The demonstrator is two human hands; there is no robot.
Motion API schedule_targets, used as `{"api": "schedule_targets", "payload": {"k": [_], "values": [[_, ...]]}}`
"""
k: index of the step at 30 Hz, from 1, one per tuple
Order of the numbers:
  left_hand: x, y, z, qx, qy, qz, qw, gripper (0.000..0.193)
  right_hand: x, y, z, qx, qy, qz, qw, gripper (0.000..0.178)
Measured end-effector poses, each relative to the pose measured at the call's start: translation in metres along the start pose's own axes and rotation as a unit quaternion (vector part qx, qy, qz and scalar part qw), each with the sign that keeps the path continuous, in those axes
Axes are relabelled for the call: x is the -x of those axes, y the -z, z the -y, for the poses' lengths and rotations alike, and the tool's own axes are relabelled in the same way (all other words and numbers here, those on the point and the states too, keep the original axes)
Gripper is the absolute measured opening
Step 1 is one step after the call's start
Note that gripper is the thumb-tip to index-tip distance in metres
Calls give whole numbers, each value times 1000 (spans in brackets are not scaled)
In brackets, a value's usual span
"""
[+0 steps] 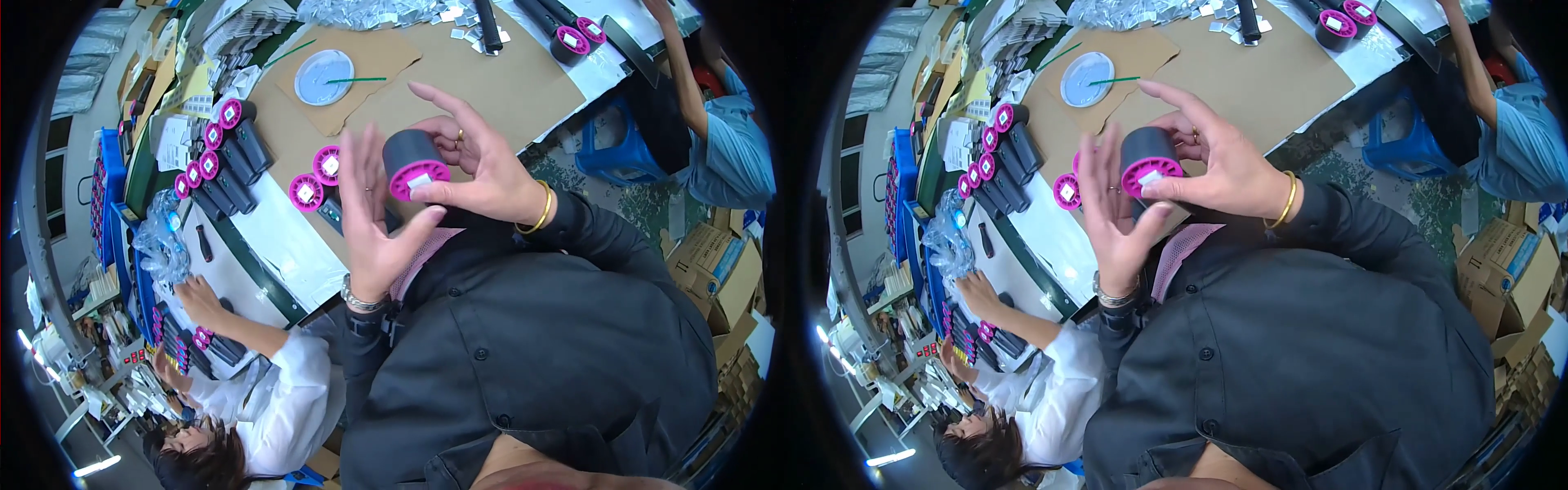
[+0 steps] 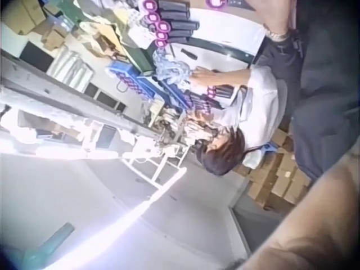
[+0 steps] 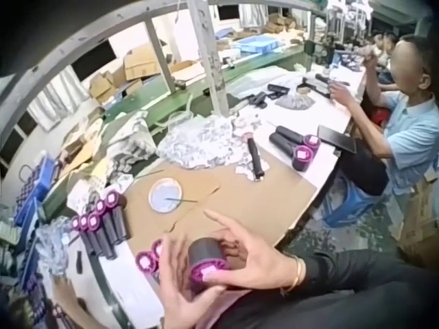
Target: The person applies a liquid to the center of handheld devices using a thin applicator, presses small square components onto them by hand, and uses a padded tool to secure the pieces.
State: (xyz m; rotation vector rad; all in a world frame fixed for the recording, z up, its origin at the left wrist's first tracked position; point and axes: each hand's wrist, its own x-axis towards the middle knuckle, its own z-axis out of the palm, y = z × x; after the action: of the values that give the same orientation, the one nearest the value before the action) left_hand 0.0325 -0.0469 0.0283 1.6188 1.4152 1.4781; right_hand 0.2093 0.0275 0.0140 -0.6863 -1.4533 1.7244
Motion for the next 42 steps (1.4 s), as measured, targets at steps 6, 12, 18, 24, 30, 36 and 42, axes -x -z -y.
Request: {"api": "schedule_targets", "payload": {"k": [6, 12, 18, 24, 30, 36, 42], "values": [[7, 20, -10, 258, 187, 91, 944, 100, 9, -10, 16, -55, 10, 63, 996, 116], [13, 23, -13, 261, 184, 106, 942, 96, 17, -14, 17, -67, -9, 74, 995, 114], [21, 22, -14, 268, 197, 82, 939, 92, 19, -18, 11, -46, 9, 64, 997, 103], [23, 16, -6, 286, 216, 64, 931, 97, 15, -18, 5, -34, 18, 53, 998, 94], [20, 5, 9, 205, 224, 46, 952, 104, -6, -6, 1, -143, -102, -21, 984, 81], [26, 4, 26, 192, 249, 53, 948, 108, -8, -1, -2, -272, -115, -54, 954, 70], [26, 5, 25, 186, 231, 26, 955, 102, -12, -1, -6, -261, -115, -29, 958, 66]]}}
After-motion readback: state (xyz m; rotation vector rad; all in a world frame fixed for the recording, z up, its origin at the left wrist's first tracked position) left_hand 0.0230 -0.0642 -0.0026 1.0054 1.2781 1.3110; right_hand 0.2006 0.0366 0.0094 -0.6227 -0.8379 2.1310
